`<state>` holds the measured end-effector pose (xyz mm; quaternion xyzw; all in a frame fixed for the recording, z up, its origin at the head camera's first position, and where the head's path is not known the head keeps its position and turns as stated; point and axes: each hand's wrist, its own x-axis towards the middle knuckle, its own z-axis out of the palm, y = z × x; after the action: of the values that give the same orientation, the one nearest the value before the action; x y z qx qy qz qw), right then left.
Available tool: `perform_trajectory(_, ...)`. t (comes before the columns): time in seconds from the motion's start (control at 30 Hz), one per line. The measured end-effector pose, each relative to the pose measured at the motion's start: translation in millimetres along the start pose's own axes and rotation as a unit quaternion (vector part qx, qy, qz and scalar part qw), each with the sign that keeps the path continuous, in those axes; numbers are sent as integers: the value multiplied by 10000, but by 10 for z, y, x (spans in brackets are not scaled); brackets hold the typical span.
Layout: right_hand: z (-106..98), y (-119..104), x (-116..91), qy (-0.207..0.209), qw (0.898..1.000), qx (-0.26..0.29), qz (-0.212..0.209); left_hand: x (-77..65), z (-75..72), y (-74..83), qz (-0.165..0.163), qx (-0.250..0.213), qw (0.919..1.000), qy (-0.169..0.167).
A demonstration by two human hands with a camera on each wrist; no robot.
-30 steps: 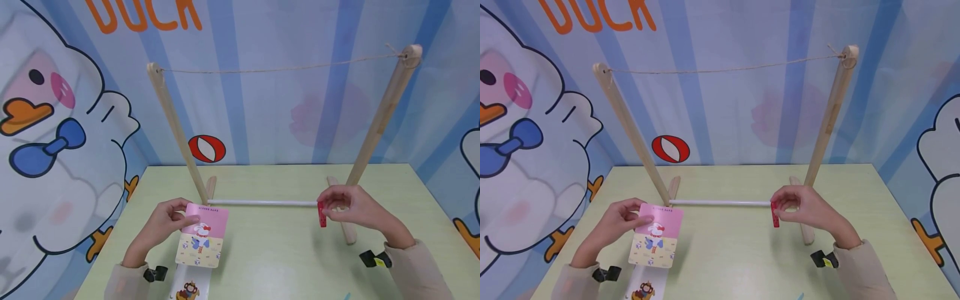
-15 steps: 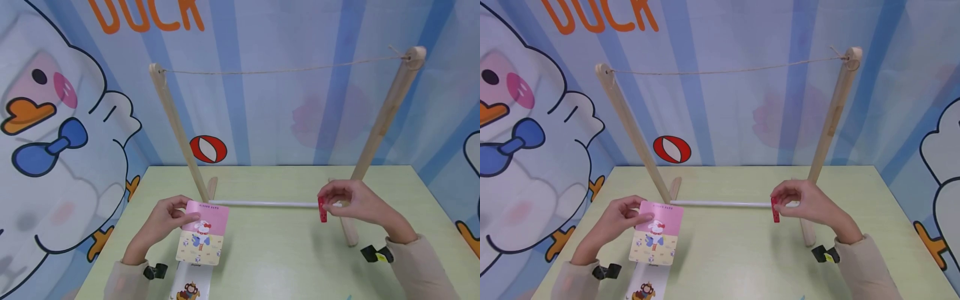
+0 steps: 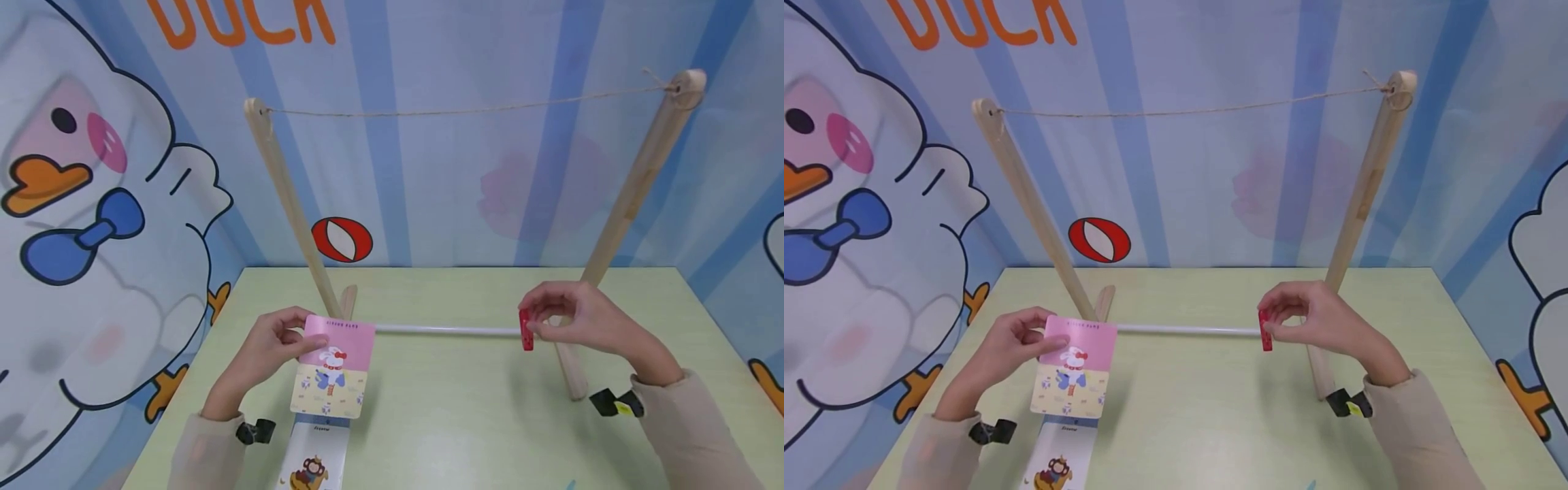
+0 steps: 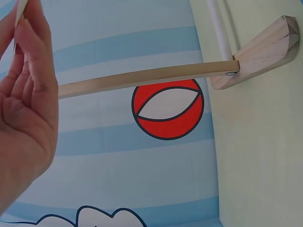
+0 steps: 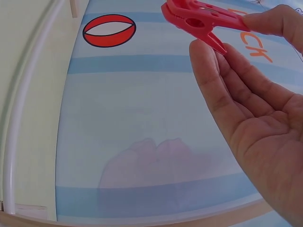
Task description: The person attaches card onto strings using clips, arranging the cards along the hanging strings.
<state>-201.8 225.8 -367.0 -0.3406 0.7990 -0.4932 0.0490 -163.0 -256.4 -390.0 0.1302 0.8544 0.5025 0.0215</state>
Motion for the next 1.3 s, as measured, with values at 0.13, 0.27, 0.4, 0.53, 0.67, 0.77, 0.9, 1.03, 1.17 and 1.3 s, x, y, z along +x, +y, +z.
perform_trajectory(0.13, -14, -16, 18, 1, 10000, -11, -60, 19, -11, 9, 72, 17, 10000, 58)
perform_trajectory(0.27, -26, -26, 30, 7, 9999, -15, -99, 39, -12, 24, 117, 18, 9999, 88)
perform_trajectory(0.4, -34, -40, 42, 27, 9999, -56, -87, 62, -13, 37, 144, 44, 9998, 127)
perform_trajectory(0.53, -43, -55, 56, 53, 9999, -83, -137, 97, -24, 44, 239, 37, 9996, 156)
perform_trajectory(0.67, -53, -67, 75, 78, 9997, -68, -221, 121, -36, 63, 332, 3, 9992, 207)
perform_trajectory(0.77, -54, -81, 87, 79, 9997, -36, -223, 135, -40, 77, 353, 25, 9990, 258)
perform_trajectory(0.9, -51, -108, 101, 88, 9997, -13, -215, 154, -46, 92, 351, 42, 9989, 299)
perform_trajectory(1.03, -54, -134, 115, 94, 9998, -31, -196, 159, -57, 105, 336, 34, 9987, 374)
perform_trajectory(1.17, -64, -165, 131, 106, 9998, -88, -124, 162, -67, 109, 330, 39, 9982, 494)
perform_trajectory(1.3, -79, -188, 152, 88, 9998, -166, -111, 179, -86, 110, 338, 7, 9974, 642)
